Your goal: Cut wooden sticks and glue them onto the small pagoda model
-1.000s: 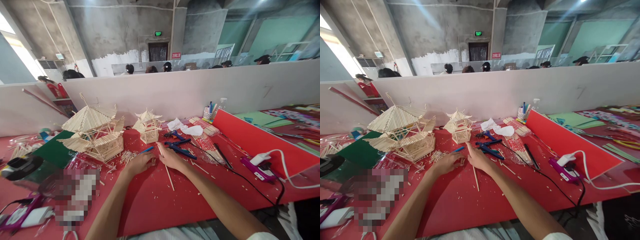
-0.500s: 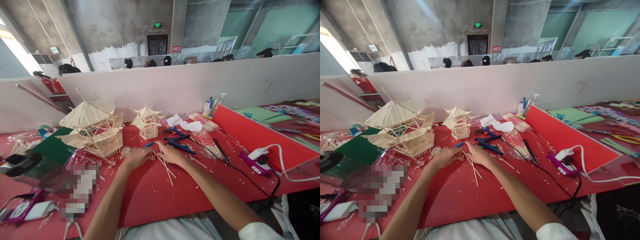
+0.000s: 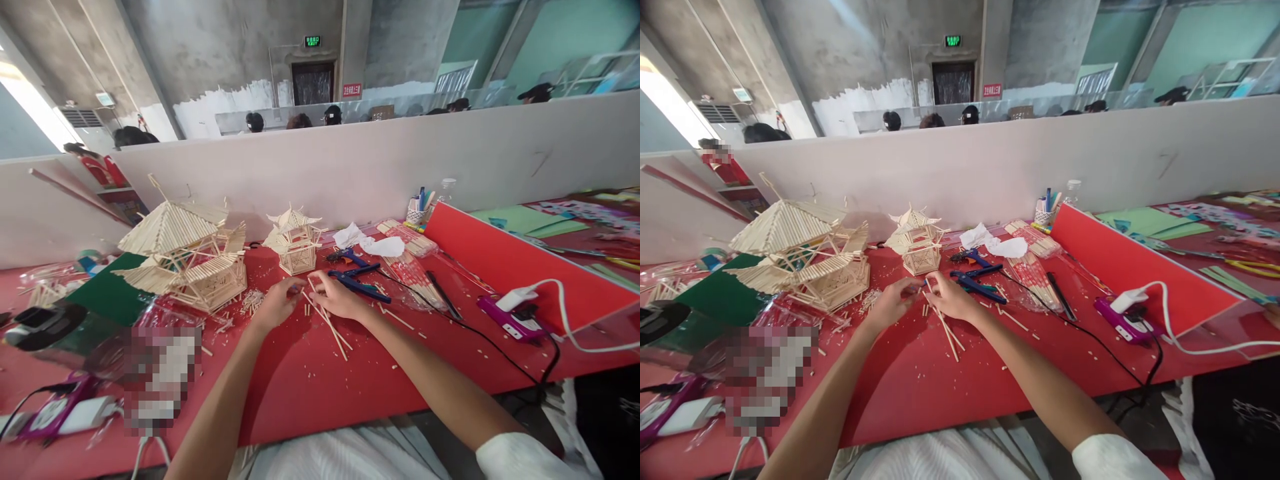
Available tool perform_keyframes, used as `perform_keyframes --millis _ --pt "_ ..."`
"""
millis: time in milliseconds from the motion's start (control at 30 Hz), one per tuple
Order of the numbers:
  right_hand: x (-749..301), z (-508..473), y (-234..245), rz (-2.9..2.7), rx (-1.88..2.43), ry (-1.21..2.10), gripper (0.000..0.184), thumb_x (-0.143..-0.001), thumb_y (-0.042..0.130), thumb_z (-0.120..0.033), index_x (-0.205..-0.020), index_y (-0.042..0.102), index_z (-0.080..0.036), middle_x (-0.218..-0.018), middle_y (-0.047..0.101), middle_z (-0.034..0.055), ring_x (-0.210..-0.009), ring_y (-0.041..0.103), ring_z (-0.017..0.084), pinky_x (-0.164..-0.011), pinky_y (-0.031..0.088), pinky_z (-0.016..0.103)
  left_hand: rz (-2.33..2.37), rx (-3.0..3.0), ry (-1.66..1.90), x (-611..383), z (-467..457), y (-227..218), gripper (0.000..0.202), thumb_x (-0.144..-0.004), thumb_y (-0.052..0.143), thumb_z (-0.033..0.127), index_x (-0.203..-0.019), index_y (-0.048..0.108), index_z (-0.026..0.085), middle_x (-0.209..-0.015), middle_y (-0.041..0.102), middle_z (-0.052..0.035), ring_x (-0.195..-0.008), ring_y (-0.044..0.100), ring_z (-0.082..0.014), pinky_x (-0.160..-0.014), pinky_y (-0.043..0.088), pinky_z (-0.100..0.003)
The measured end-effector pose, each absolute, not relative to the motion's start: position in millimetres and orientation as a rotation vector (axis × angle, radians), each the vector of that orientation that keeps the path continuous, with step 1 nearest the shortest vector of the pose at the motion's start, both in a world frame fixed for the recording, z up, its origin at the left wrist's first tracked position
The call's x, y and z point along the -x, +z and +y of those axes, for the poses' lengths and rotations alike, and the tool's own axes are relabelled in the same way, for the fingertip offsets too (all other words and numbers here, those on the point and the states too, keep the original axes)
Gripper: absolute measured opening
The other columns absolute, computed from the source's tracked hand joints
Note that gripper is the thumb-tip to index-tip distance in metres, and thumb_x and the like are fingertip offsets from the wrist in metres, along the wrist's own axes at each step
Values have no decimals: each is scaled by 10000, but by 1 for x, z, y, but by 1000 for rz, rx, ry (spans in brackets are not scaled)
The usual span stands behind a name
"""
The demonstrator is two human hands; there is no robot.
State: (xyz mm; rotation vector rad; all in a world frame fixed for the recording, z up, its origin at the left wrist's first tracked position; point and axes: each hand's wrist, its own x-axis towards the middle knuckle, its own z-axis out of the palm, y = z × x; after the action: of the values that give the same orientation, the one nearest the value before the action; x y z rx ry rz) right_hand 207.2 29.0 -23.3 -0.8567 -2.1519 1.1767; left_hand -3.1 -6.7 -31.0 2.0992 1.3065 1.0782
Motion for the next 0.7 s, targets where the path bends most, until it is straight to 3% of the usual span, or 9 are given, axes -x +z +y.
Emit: perform_keyframes --millis 133,300,433,700 --pt "-205 29 -26 -2072 776 1267 249 -966 534 -235 -1193 431 -245 -736 638 -43 -448 552 116 -460 427 230 1276 -1923 1155 -2 -8 -25 178 -886 641 293 -1002 699 170 -930 744 -61 -802 696 -178 -773 551 -297" --pt "-205 25 -22 -2089 711 1229 197 -960 554 -279 -1145 504 -234 -739 626 -35 -509 587 128 -476 460 238 1208 -1715 1260 -8 -13 -14 312 -838 727 452 -949 680 163 -851 733 -51 -784 698 -182 -748 561 -295" --pt "-206 24 -18 -2096 692 1153 181 -949 577 -304 -1111 569 -223 -770 647 -13 -582 612 139 -510 481 241 1153 -1589 1323 -10 -13 -14 428 -794 776 494 -1053 678 167 -853 741 -51 -783 707 -182 -756 572 -302" --pt "-206 21 -14 -2055 739 1062 216 -926 633 -364 -1070 650 -204 -858 716 31 -622 634 145 -543 487 249 1139 -1486 1377 -12 -15 -14 396 -742 821 498 -905 702 157 -772 733 -40 -735 692 -175 -747 559 -303"
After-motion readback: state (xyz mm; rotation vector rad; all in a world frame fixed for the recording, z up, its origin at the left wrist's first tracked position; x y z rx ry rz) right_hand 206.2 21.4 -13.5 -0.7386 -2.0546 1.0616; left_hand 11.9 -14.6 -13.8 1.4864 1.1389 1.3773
